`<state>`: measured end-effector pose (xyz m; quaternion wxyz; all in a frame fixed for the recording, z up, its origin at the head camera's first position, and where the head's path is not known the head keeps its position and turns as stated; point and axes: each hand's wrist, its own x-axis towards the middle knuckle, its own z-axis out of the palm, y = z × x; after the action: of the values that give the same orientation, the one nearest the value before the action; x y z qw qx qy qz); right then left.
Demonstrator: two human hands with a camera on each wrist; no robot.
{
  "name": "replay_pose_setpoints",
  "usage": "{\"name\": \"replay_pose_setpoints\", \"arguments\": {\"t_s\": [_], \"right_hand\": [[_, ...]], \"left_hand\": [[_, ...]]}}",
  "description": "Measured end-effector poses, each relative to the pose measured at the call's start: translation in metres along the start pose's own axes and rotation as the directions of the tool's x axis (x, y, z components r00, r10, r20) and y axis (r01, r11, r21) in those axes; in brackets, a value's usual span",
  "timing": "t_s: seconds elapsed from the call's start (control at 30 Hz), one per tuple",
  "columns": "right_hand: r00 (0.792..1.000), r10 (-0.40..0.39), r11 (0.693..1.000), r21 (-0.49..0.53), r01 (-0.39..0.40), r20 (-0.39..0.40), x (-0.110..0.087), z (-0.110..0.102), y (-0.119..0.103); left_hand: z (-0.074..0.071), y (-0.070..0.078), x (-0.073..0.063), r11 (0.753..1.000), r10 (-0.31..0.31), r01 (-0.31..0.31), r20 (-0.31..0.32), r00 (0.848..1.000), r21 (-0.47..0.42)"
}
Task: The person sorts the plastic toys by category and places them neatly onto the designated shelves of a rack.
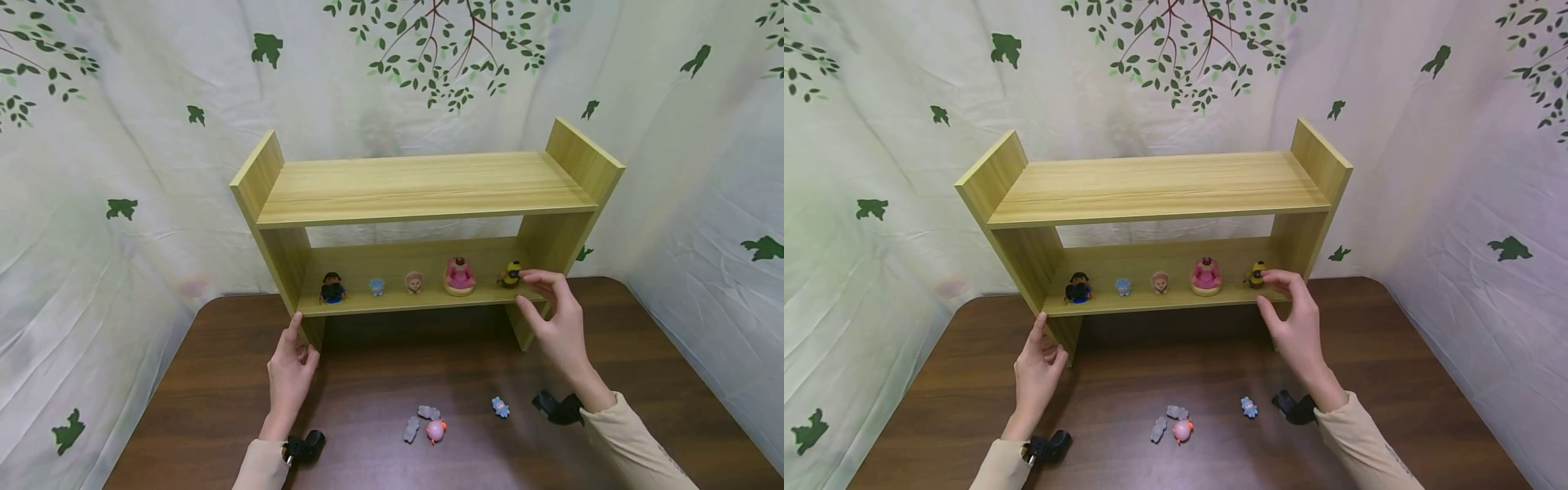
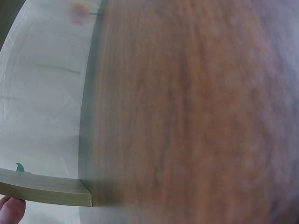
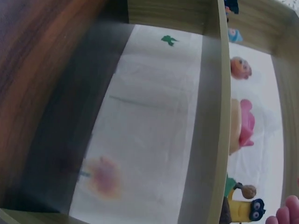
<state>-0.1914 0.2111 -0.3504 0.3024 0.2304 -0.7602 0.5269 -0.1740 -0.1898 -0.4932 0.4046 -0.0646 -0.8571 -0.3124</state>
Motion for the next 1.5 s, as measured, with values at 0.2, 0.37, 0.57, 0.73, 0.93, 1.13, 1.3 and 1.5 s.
{"name": "replay_pose_setpoints", "arguments": {"t_s": [0.2,0.37,0.57,0.73,0.93,1.13,1.3,1.5], "right_hand": [[1.000,-0.004,1.000,0.025,0.004,0.003,-0.005,0.005,-0.013],[1.000,0.004,0.999,0.040,-0.005,0.022,-0.012,0.007,-0.011],[0.998,0.013,0.998,0.053,-0.016,0.063,-0.022,0.012,-0.008],[0.994,0.001,0.998,0.059,-0.008,0.112,-0.029,0.016,-0.005],[0.986,-0.006,0.996,0.094,-0.010,0.167,-0.039,0.023,-0.003],[0.978,-0.013,0.995,0.102,-0.008,0.207,-0.049,0.031,0.001],[0.966,-0.012,0.996,0.090,-0.012,0.258,-0.057,0.034,0.004],[0.961,-0.040,0.995,0.095,0.014,0.275,-0.065,0.040,0.005]], "left_hand": [[-0.001,0.000,0.000,1.000,0.000,0.000,0.006,1.000,-0.004],[-0.001,0.000,0.000,1.000,-0.003,0.003,0.007,1.000,-0.004],[-0.001,0.001,0.000,1.000,-0.004,0.004,0.002,1.000,-0.003],[-0.001,0.001,0.000,1.000,-0.011,0.011,0.005,1.000,-0.007],[-0.002,0.001,-0.001,1.000,-0.020,0.020,0.013,1.000,-0.007],[-0.001,0.001,-0.001,1.000,-0.016,0.016,0.005,1.000,-0.006],[-0.001,0.001,-0.001,1.000,-0.020,0.020,0.006,1.000,-0.014],[-0.001,0.002,-0.001,0.999,-0.033,0.033,0.016,0.999,-0.013]]}}
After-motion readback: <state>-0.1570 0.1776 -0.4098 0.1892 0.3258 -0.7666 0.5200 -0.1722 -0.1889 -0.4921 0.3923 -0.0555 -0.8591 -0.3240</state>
